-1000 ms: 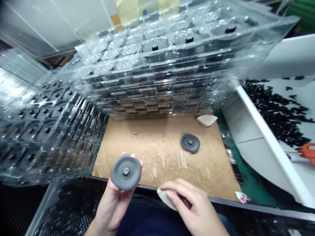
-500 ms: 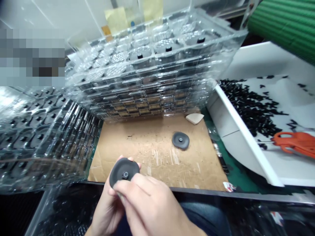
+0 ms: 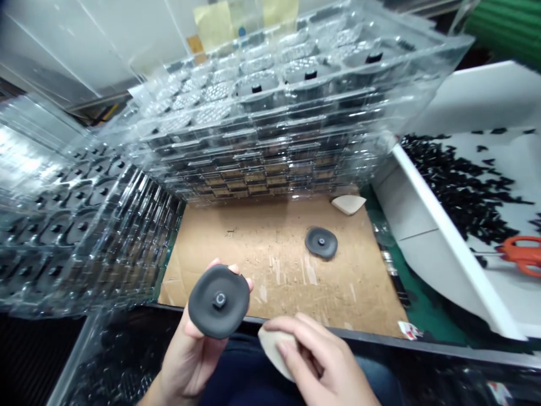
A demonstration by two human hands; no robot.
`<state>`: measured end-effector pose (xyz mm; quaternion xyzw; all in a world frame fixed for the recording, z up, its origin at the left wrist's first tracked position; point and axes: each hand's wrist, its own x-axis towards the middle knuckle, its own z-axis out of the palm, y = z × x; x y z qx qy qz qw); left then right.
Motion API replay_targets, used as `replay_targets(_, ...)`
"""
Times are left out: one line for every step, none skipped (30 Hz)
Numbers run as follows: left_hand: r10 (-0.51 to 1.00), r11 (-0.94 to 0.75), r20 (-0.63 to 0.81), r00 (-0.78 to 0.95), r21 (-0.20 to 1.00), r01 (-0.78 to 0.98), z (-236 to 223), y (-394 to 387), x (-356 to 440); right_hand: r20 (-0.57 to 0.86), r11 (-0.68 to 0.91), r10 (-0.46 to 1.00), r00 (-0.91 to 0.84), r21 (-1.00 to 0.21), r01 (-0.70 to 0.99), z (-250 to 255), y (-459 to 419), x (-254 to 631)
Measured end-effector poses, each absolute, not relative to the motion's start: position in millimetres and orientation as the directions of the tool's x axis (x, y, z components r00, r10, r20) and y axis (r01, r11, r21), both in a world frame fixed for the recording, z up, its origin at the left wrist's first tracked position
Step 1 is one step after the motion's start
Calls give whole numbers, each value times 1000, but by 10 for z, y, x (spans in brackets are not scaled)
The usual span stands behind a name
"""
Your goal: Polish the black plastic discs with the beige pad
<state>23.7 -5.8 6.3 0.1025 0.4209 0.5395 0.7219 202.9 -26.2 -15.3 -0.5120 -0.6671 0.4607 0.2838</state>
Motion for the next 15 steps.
replay_targets(865, 398, -495, 81, 578, -712, 57, -55, 256, -67, 54, 963, -259, -898, 436, -145, -247, 2061)
replay_targets(865, 397, -493, 95, 556, -731, 47, -58, 278, -27, 72, 977, -210, -891, 449, -108, -222, 2075)
replay_targets(866, 395, -489, 105, 538, -745, 37, -65, 300, 31, 106, 985, -169, -884, 455, -46, -190, 2070)
replay_targets(865, 394, -490, 111, 525, -754, 30, -78, 320, 97, 153, 985, -146, -878, 453, 32, -153, 2044)
replay_targets(860, 400, -499, 111, 522, -753, 26, -94, 336, 167, 211, 976, -137, -874, 439, 118, -116, 1996)
replay_targets(849, 414, -517, 106, 528, -742, 26, -112, 344, 229, 269, 963, -146, -869, 416, 201, -79, 1931)
replay_targets(838, 430, -536, 100, 537, -726, 29, -130, 345, 290, 333, 942, -168, -862, 382, 273, -45, 1856)
replay_targets(830, 445, -550, 95, 549, -707, 31, -146, 337, 347, 396, 917, -197, -852, 343, 330, -15, 1777)
replay_targets(825, 454, -559, 87, 563, -690, 31, -159, 322, 384, 445, 891, -241, -841, 308, 370, 11, 1704)
replay_targets(820, 461, -567, 78, 574, -677, 29, -170, 304, 388, 464, 877, -283, -838, 288, 393, 33, 1642)
replay_targets(820, 460, -568, 68, 584, -669, 23, -178, 286, 359, 454, 873, -331, -845, 282, 404, 54, 1594)
replay_targets(819, 457, -572, 55, 591, -665, 15, -183, 272, 299, 421, 873, -386, -860, 287, 405, 73, 1560)
replay_targets(813, 460, -580, 44, 595, -659, 6, -187, 267, 227, 377, 873, -431, -875, 303, 399, 90, 1537)
replay_targets(807, 469, -589, 41, 597, -651, -1, -188, 272, 175, 342, 875, -451, -883, 321, 389, 104, 1519)
replay_targets(806, 479, -589, 55, 596, -644, -4, -189, 285, 179, 341, 882, -436, -881, 328, 375, 114, 1504)
